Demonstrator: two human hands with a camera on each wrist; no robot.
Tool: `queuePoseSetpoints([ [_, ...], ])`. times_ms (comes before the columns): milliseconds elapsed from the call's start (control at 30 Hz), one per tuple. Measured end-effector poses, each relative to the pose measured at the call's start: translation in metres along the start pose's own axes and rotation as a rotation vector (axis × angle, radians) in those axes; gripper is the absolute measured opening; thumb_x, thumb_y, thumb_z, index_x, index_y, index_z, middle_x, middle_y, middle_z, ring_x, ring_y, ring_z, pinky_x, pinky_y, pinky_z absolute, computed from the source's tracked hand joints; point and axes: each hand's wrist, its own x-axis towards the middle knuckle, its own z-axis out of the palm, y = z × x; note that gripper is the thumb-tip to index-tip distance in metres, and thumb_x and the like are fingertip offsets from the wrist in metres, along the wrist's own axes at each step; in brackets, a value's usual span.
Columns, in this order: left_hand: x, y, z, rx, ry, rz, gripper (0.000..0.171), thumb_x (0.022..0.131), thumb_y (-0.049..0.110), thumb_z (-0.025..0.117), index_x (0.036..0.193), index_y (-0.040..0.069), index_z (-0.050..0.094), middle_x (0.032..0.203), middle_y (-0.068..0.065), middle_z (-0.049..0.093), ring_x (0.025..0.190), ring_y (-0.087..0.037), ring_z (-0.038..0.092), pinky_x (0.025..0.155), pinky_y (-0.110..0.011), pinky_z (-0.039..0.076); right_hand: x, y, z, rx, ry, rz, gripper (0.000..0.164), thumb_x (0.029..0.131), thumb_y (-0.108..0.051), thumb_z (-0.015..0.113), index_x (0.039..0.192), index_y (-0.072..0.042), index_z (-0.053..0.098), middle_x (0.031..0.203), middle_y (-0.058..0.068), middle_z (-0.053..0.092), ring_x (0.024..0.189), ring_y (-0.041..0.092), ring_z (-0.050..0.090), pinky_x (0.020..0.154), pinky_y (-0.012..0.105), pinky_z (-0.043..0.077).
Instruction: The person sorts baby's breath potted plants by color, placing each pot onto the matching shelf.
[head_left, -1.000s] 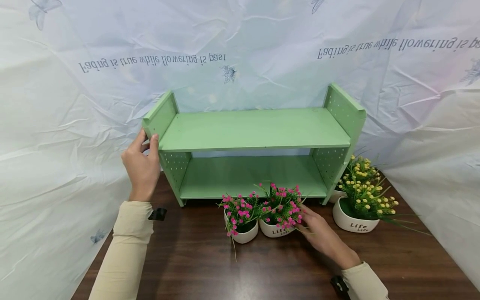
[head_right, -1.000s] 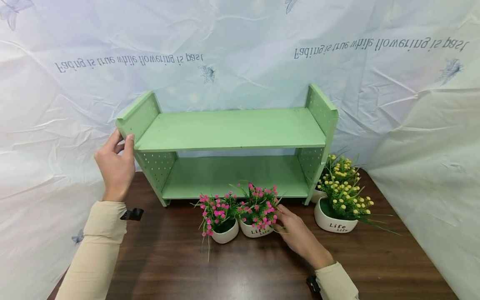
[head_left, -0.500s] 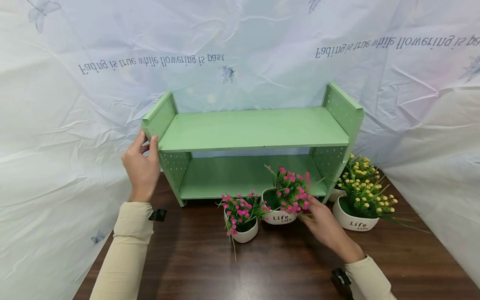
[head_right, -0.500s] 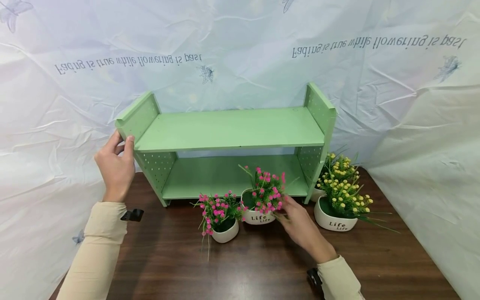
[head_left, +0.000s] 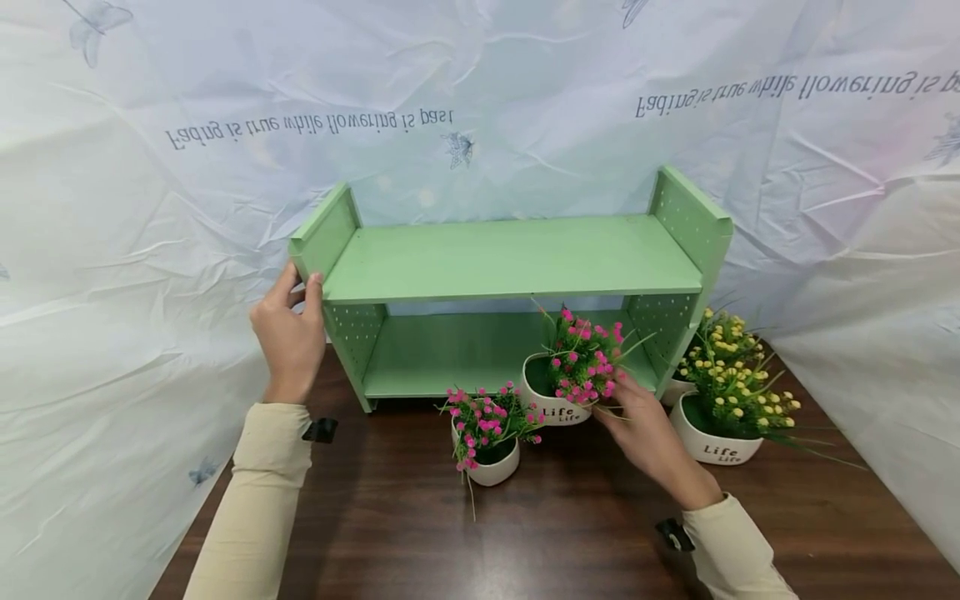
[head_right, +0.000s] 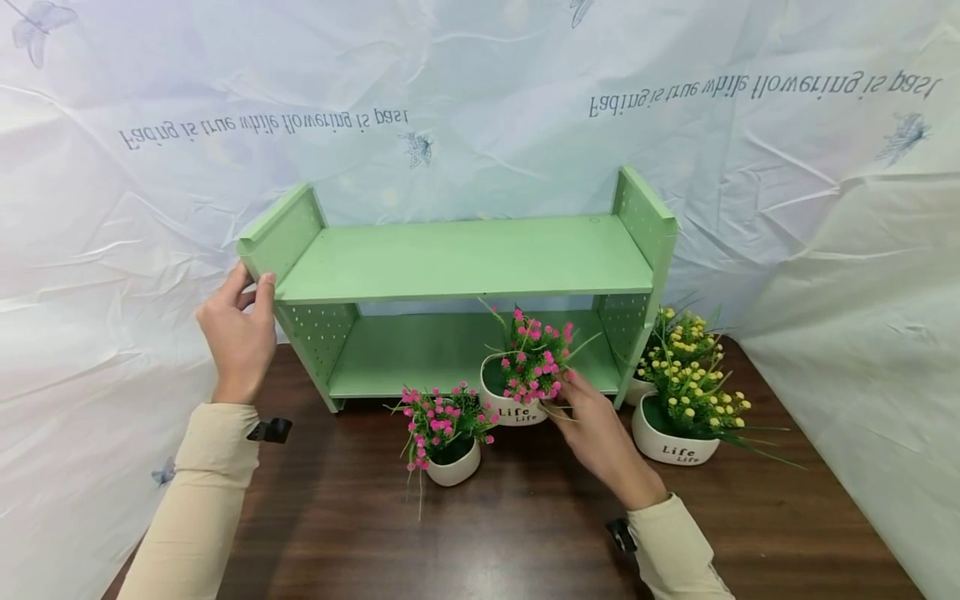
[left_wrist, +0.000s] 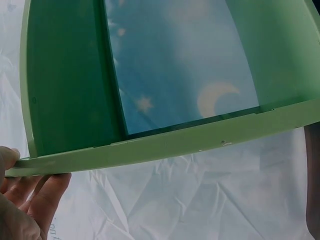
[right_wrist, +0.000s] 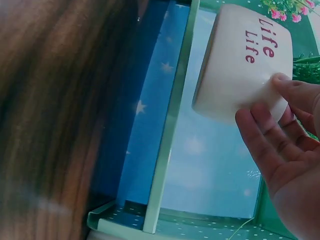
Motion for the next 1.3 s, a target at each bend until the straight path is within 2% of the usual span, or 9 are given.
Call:
queuePoseSetpoints([
  [167,-0.001,-0.002,0.000,0.015,0.003,0.014,0.028,0.105,0.019,0.068,0.131,0.011,0.076,0.121,-0.012,0.077,0.095,-0.036,0.079,0.081,-0.013,0.059,0.013,-0.003,-0.001,0.018,-0.014,0.048,0.036,0.095,0.001,0.074,0.128,0.012,0.069,0.145,0.039,0.053,0.144,0.054,0.043,0.113,0.068,0.042],
  [367,-0.001,-0.003,0.001,0.029,0.000,0.028,0.028,0.106,0.021,0.067,0.129,0.009,0.076,0.121,-0.012,0.077,0.095,-0.035,0.079,0.081,-0.014,0.060,0.026,-0.004,0.002,-0.002,0.000,0.037,0.029,0.097,-0.001,0.073,0.123,0.012,0.071,0.145,0.036,0.055,0.144,0.051,0.044,0.110,0.066,0.046],
  [533,-0.002,-0.003,0.001,0.034,0.002,0.026,0.028,0.106,0.021,0.067,0.129,0.009,0.076,0.121,-0.012,0.077,0.095,-0.035,0.079,0.081,-0.011,0.058,0.038,0.000,0.007,-0.019,0.013,0.003,0.024,0.099,-0.005,0.072,0.119,0.010,0.072,0.147,0.026,0.057,0.136,0.046,0.055,0.092,0.056,0.057],
  [667,-0.004,-0.003,0.000,0.039,0.002,0.027,0.028,0.105,0.020,0.068,0.130,0.009,0.076,0.120,-0.013,0.077,0.094,-0.035,0.079,0.080,-0.010,0.057,0.047,0.003,0.014,-0.028,0.015,0.004,0.024,0.100,-0.007,0.073,0.119,0.008,0.073,0.138,0.023,0.062,0.121,0.042,0.064,0.084,0.054,0.060],
  [767,-0.005,-0.004,0.001,0.040,0.002,0.036,0.028,0.106,0.020,0.067,0.131,0.009,0.075,0.120,-0.014,0.077,0.094,-0.036,0.079,0.080,-0.009,0.057,0.052,0.006,0.019,-0.015,0.020,-0.010,0.017,0.098,-0.006,0.075,0.111,0.005,0.074,0.117,0.018,0.065,0.105,0.037,0.070,0.080,0.051,0.062],
  [833,-0.006,-0.004,0.001,0.042,0.002,0.039,0.028,0.106,0.020,0.067,0.131,0.009,0.075,0.119,-0.013,0.078,0.094,-0.036,0.079,0.080,-0.010,0.058,0.055,0.007,0.021,-0.005,0.022,-0.020,0.013,0.098,-0.006,0.075,0.107,0.003,0.074,0.110,0.015,0.063,0.097,0.034,0.070,0.076,0.049,0.060],
  [900,-0.006,-0.004,0.001,0.051,0.002,0.040,0.027,0.106,0.020,0.067,0.129,0.009,0.076,0.118,-0.013,0.078,0.094,-0.035,0.079,0.081,-0.012,0.058,0.058,0.009,0.024,0.005,0.019,-0.017,0.013,0.098,-0.005,0.076,0.107,0.003,0.074,0.111,0.015,0.063,0.098,0.034,0.069,0.076,0.049,0.060],
  [1100,-0.006,-0.003,0.001,0.072,0.002,0.041,0.024,0.106,0.021,0.068,0.124,0.009,0.077,0.116,-0.011,0.079,0.094,-0.032,0.079,0.080,-0.010,0.057,0.064,0.013,0.028,0.012,-0.011,0.020,0.020,0.099,-0.007,0.074,0.113,0.008,0.073,0.137,0.030,0.061,0.129,0.047,0.058,0.097,0.060,0.057],
  [1300,-0.007,-0.004,0.000,0.066,0.004,0.038,0.025,0.105,0.019,0.068,0.127,0.008,0.076,0.116,-0.013,0.079,0.094,-0.034,0.079,0.080,-0.010,0.058,0.068,0.019,0.031,0.026,-0.019,0.022,0.025,0.100,-0.010,0.073,0.117,0.009,0.072,0.144,0.034,0.055,0.133,0.051,0.054,0.101,0.063,0.054],
])
